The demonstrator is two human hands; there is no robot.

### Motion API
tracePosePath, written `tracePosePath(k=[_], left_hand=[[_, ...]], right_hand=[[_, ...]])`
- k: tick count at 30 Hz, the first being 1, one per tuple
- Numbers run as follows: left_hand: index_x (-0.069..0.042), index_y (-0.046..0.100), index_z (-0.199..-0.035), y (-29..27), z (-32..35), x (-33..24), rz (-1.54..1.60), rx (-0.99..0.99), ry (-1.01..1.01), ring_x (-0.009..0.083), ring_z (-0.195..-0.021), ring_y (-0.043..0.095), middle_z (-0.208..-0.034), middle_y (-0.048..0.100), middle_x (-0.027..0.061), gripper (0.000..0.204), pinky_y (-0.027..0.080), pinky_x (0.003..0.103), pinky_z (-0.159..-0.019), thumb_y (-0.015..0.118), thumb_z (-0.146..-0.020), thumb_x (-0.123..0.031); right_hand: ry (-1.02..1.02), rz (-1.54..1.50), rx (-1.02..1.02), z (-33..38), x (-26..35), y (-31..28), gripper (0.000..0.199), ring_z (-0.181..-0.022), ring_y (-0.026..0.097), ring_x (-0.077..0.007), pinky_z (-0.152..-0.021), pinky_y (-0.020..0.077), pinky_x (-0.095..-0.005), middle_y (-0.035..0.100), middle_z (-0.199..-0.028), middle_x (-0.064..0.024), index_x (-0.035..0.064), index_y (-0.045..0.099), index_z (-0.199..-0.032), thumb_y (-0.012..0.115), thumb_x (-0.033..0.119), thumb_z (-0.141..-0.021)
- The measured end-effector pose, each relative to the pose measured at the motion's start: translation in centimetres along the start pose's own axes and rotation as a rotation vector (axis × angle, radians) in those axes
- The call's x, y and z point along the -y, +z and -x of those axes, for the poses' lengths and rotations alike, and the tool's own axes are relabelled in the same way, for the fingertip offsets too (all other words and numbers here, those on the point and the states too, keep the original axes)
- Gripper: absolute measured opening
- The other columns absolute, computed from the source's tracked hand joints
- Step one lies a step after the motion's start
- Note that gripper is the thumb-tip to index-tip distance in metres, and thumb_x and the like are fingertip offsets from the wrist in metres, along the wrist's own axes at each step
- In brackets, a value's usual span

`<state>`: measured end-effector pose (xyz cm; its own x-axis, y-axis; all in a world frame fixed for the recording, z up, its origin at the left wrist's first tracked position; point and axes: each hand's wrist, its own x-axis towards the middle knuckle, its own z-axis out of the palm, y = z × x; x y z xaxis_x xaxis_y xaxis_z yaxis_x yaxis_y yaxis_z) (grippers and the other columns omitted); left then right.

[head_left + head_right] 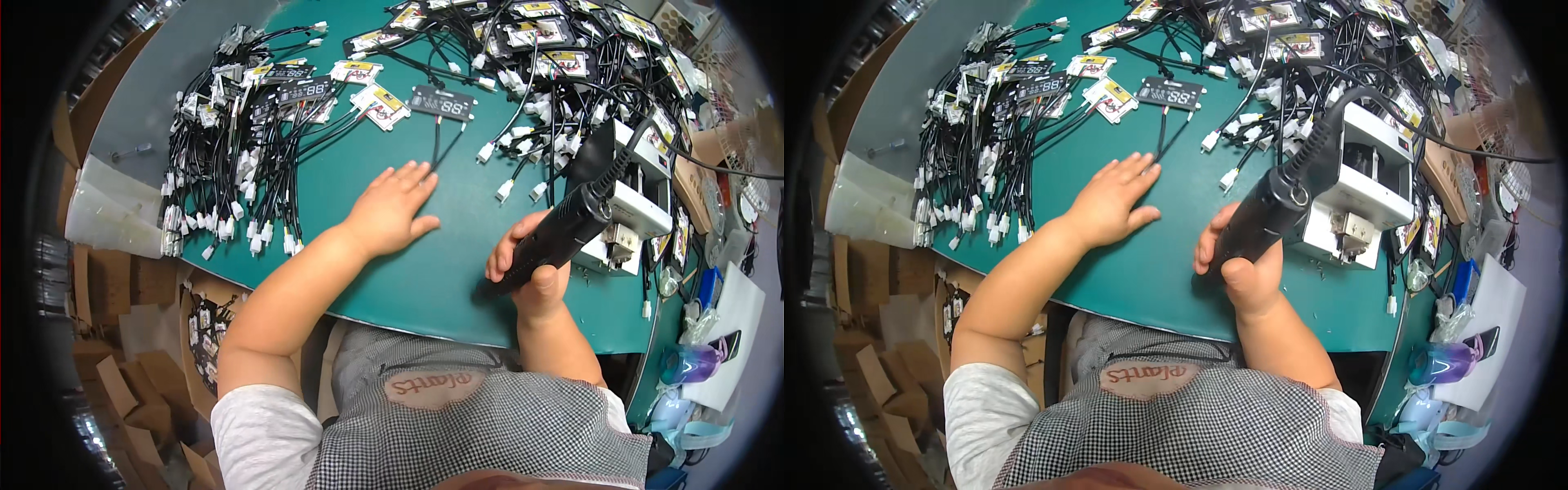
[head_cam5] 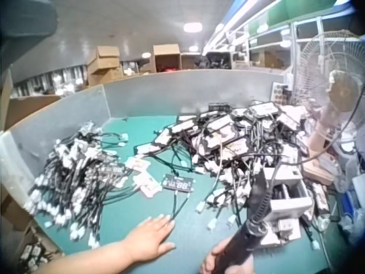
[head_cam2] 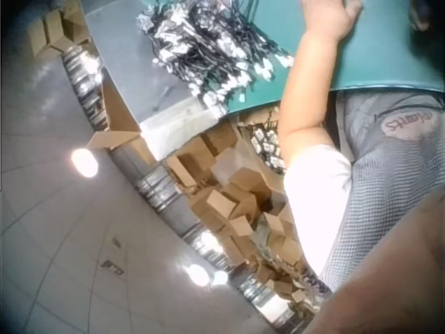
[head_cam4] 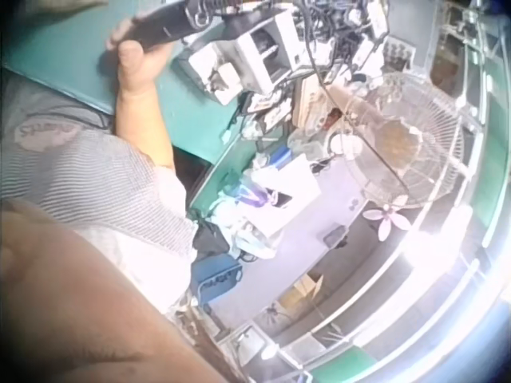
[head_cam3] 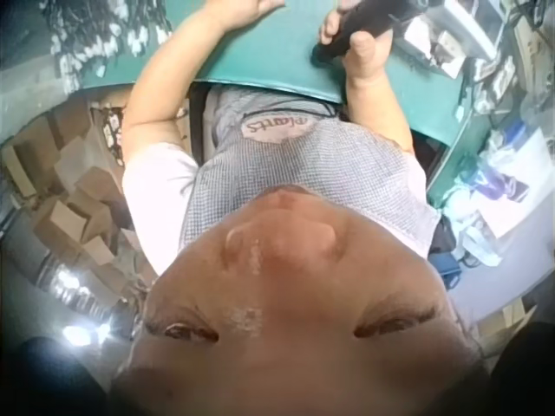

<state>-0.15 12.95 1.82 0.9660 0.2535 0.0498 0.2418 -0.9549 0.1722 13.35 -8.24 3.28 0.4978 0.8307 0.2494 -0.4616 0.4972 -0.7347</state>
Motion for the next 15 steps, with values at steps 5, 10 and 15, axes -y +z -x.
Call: tracePosePath(k=[5, 10, 15], left_hand=[[-0.006, 0.051, -0.138, -0.2, -0.6, -2.1, 0.091, 0.02, 0.174, 0.0337, -0.139, 0.037, -0.148, 0.044, 0.0163, 0.068, 0.028, 0.051, -0.114, 0.067, -0.085, -0.045], [-0.006, 0.053, -0.135, 1.0, -2.5, -2.1, 0.138, -0.049, 0.185, 0.0332, -0.138, 0.04, -0.145, 0.047, 0.0154, 0.065, 0.029, 0.051, -0.114, 0.068, -0.085, -0.045], [-0.005, 0.057, -0.13, 0.8, -2.9, -0.5, 0.02, -0.134, 0.014, 0.0338, -0.135, 0.043, -0.14, 0.051, 0.0161, 0.063, 0.031, 0.05, -0.113, 0.07, -0.083, -0.043]], right_hand=[[-0.017, 0.072, -0.06, -0.6, -0.2, -0.2, 0.073, -0.056, 0.058, -0.0196, -0.054, 0.0518, -0.033, 0.056, -0.071, -0.0086, 0.0039, 0.046, -0.107, 0.079, 0.059, -0.072], [0.031, -0.018, -0.105, -0.5, 0.0, -0.2, 0.075, -0.061, 0.059, -0.0204, -0.058, 0.0519, -0.0335, 0.057, -0.073, -0.0104, 0.0017, 0.046, -0.111, 0.084, 0.052, -0.071], [0.052, -0.033, -0.141, -0.9, -0.2, -0.6, 0.074, -0.059, 0.059, -0.0202, -0.056, 0.0518, -0.0334, 0.056, -0.072, -0.0101, 0.0024, 0.045, -0.109, 0.084, 0.052, -0.071]])
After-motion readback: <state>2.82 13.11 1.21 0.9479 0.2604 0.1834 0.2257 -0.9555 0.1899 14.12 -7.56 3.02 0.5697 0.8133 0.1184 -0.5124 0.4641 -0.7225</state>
